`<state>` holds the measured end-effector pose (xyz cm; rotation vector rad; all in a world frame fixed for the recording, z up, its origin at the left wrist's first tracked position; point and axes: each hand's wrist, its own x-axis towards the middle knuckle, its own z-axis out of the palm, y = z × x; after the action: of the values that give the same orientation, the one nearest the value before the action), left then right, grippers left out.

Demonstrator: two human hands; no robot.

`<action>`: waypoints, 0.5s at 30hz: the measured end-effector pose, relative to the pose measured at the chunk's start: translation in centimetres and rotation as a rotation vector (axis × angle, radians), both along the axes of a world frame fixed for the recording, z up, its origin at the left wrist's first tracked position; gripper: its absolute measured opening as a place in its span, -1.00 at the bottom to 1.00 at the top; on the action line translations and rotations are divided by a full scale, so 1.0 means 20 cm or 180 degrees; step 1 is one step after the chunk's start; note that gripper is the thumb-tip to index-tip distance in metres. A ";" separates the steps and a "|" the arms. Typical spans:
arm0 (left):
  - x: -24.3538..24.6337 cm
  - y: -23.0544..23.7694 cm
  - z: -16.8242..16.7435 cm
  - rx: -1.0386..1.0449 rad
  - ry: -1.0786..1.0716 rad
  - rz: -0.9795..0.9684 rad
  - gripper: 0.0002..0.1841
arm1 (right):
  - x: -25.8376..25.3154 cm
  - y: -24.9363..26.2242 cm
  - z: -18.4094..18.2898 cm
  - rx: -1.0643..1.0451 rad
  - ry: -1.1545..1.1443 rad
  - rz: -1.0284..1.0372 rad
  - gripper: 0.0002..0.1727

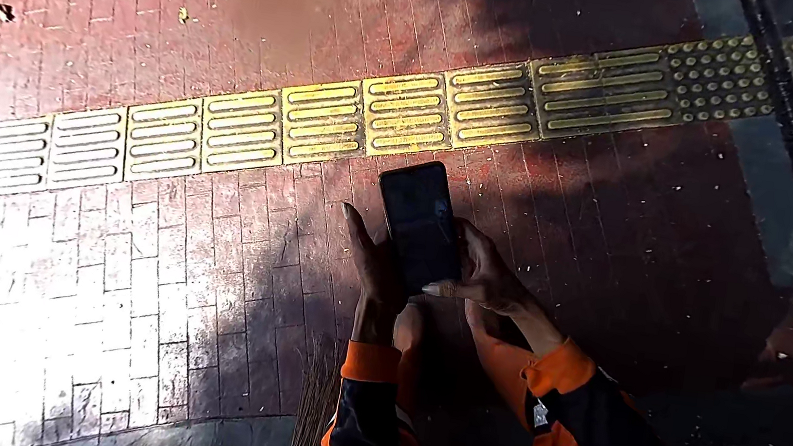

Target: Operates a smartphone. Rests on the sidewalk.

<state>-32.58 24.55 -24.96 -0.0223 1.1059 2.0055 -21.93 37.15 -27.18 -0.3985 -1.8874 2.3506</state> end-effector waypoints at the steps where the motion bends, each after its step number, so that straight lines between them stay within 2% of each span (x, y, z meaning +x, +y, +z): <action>1: 0.00 0.00 0.01 -0.0024 -0.0019 0.0035 0.16 | 0.00 0.01 0.00 -0.0001 -0.0003 0.0047 0.03; 3: 0.00 0.00 0.03 -0.0120 -0.0060 0.0092 0.16 | 0.00 0.01 0.01 0.0121 -0.0069 0.0084 0.05; 7: 0.00 0.00 0.02 -0.0116 -0.0010 0.0066 0.16 | 0.00 0.01 0.00 0.0291 -0.0134 0.0041 -0.04; 9: 0.00 0.00 0.01 -0.0057 0.0015 0.0035 0.15 | 0.00 0.00 -0.01 0.0607 0.0027 -0.0246 -0.05; 11: 0.00 0.00 0.01 -0.0030 0.0012 0.0030 0.14 | 0.00 -0.02 -0.03 0.1548 0.0230 -0.0886 -0.01; 13: 0.00 0.00 0.01 0.0021 -0.0049 -0.0065 0.22 | 0.00 -0.05 -0.06 0.2561 0.0623 -0.1599 -0.06; 15: 0.00 0.01 0.03 -0.0066 -0.0110 -0.0035 0.24 | 0.00 -0.09 -0.08 0.3102 0.1153 -0.2003 -0.13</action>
<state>-32.52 24.76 -24.38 -0.0612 1.1027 1.9768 -21.84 35.26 -28.68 -0.3394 -2.0292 0.8896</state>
